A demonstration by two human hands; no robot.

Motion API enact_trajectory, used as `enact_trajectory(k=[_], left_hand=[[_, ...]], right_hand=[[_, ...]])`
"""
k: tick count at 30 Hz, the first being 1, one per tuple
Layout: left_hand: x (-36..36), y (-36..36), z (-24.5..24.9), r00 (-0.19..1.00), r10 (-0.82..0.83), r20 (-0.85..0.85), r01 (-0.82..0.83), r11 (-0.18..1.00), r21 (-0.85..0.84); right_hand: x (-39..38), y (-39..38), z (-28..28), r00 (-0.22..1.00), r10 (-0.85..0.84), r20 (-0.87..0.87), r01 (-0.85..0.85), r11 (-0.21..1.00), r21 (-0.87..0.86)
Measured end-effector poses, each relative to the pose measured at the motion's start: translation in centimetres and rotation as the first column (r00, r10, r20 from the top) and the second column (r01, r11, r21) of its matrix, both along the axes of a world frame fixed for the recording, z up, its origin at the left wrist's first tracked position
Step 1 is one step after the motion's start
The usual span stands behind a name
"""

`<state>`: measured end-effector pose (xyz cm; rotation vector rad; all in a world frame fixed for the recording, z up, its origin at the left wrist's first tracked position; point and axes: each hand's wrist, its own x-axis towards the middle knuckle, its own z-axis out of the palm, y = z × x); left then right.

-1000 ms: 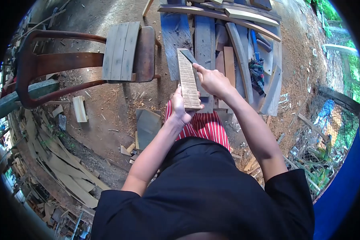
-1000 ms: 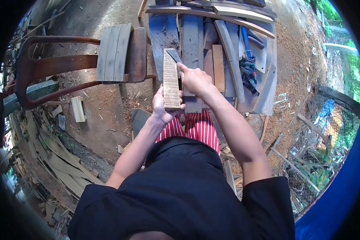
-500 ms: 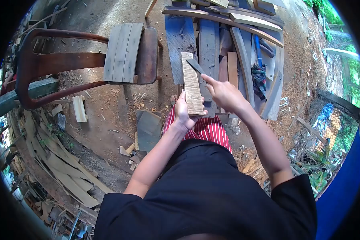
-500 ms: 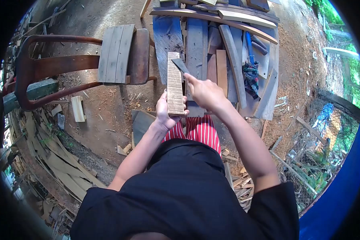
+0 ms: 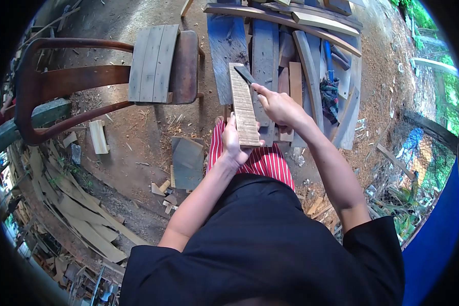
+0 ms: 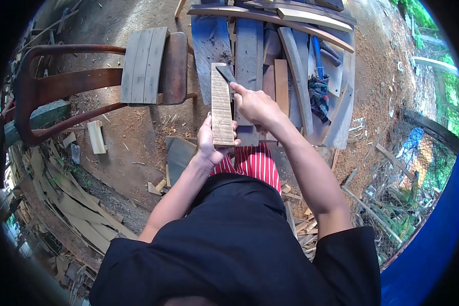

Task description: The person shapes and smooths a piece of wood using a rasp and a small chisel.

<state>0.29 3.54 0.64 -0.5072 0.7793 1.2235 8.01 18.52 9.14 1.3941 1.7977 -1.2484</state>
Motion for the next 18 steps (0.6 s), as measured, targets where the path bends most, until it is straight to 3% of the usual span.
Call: enact_trajectory(k=[4, 5, 6, 8, 9, 12, 13, 16, 18], left_hand=[[-0.1, 0.4, 0.4, 0.999, -0.012, -0.039, 0.013, 1.000, 0.021], [-0.2, 0.2, 0.3, 0.998, -0.024, -0.066, 0.025, 1.000, 0.016], [-0.1, 0.0, 0.2, 0.998, -0.029, -0.063, 0.029, 1.000, 0.003], [0.2, 0.1, 0.0, 1.000, -0.001, -0.021, 0.001, 1.000, -0.019], [0.2, 0.1, -0.2, 0.999, 0.023, 0.023, -0.025, 0.999, 0.048], [0.6, 0.3, -0.3, 0.999, 0.001, -0.037, 0.000, 1.000, 0.030], [0.5, 0.4, -0.2, 0.998, -0.012, -0.062, 0.015, 0.999, 0.046], [0.2, 0.3, -0.4, 0.998, -0.014, -0.069, 0.018, 0.998, 0.060], [0.4, 0.1, -0.7, 1.000, 0.000, -0.028, 0.002, 0.996, 0.086]], right_hand=[[2.1, -1.4, -3.3, 0.989, 0.124, -0.077, -0.104, 0.969, 0.223], [3.8, -2.4, -5.7, 0.938, 0.284, -0.199, -0.173, 0.881, 0.441], [3.4, -2.4, -5.0, 0.940, 0.277, -0.200, -0.170, 0.887, 0.429], [1.5, -1.2, -2.5, 0.989, 0.058, -0.137, -0.036, 0.987, 0.156], [1.1, -0.8, -3.4, 0.986, 0.070, -0.150, -0.044, 0.985, 0.168], [2.2, -1.5, -4.0, 0.984, 0.059, -0.166, -0.025, 0.980, 0.199], [1.5, -1.7, -1.1, 0.992, -0.053, -0.119, 0.062, 0.995, 0.074], [3.2, -3.7, -3.9, 0.948, 0.274, -0.163, -0.162, 0.855, 0.493], [1.7, -2.1, -3.5, 0.988, 0.052, -0.145, -0.017, 0.972, 0.233]])
